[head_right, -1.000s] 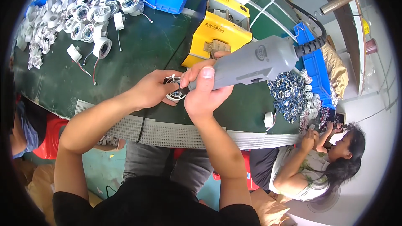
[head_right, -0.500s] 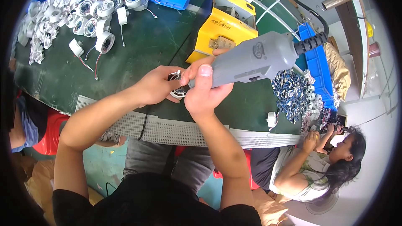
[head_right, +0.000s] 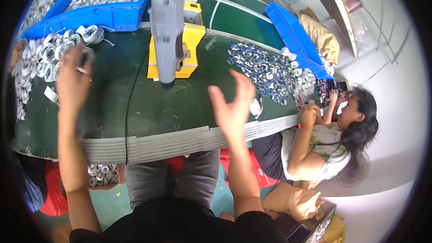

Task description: The person assembles small electronic components by connecting wires to a circuit board and securing them into a housing using an electric screwdriver.

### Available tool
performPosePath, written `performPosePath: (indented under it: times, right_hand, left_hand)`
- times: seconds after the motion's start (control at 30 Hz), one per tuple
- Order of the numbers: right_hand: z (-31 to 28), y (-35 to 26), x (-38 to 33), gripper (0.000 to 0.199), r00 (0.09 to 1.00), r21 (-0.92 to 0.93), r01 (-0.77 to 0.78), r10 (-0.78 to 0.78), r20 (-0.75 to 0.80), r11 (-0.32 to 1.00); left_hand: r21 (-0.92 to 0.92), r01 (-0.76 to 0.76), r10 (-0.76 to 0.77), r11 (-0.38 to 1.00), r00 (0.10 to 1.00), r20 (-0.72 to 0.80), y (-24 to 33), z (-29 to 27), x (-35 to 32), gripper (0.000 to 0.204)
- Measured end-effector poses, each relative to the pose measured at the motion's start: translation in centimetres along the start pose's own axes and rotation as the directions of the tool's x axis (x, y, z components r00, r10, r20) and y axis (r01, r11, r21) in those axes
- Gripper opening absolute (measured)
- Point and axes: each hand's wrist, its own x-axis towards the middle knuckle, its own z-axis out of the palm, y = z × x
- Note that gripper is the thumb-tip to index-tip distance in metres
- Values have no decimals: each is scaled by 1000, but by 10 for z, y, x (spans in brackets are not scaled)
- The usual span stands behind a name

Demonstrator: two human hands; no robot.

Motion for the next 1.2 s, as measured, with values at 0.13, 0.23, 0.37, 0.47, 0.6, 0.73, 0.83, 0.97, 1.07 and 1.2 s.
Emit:
performPosePath:
  times: [0.13,0.23,0.37,0.47,0.6,0.73,0.83,0.97,1.07,1.2]
  right_hand:
    - [-60,123,-27,57,961,-434,-202,262,83,878]
    - [-57,101,-36,42,916,-291,-307,364,169,906]
    - [-11,10,-50,36,984,266,-120,80,158,956]
    - [23,-58,-48,39,966,489,96,-201,166,867]
    - [35,-85,-16,52,905,551,108,-311,291,828]
    - [29,-75,6,48,899,783,-75,-298,322,618]
    - [34,-78,17,24,954,812,-129,-151,257,569]
    - [46,-80,25,38,934,659,-274,30,356,700]
    - [60,-83,14,47,894,711,-383,45,445,589]
    - [70,-75,1,25,865,802,-502,191,465,322]
  left_hand:
    - [271,-5,48,963,987,-153,10,-21,12,50]
    - [-343,-93,99,935,995,-1,58,-17,-3,37]
    - [-741,582,374,335,639,672,99,11,-53,44]
    - [-387,921,617,-50,333,713,111,17,-70,54]
    - [-545,805,539,-234,574,617,98,23,-60,50]
    - [-899,147,325,412,898,296,90,14,-46,59]
    - [-799,-117,351,590,928,123,86,9,-35,59]
    - [-760,-154,358,631,927,109,82,10,-36,57]
    - [-747,-149,316,648,945,85,82,12,-37,56]
    - [-732,-184,307,656,951,37,84,14,-35,58]
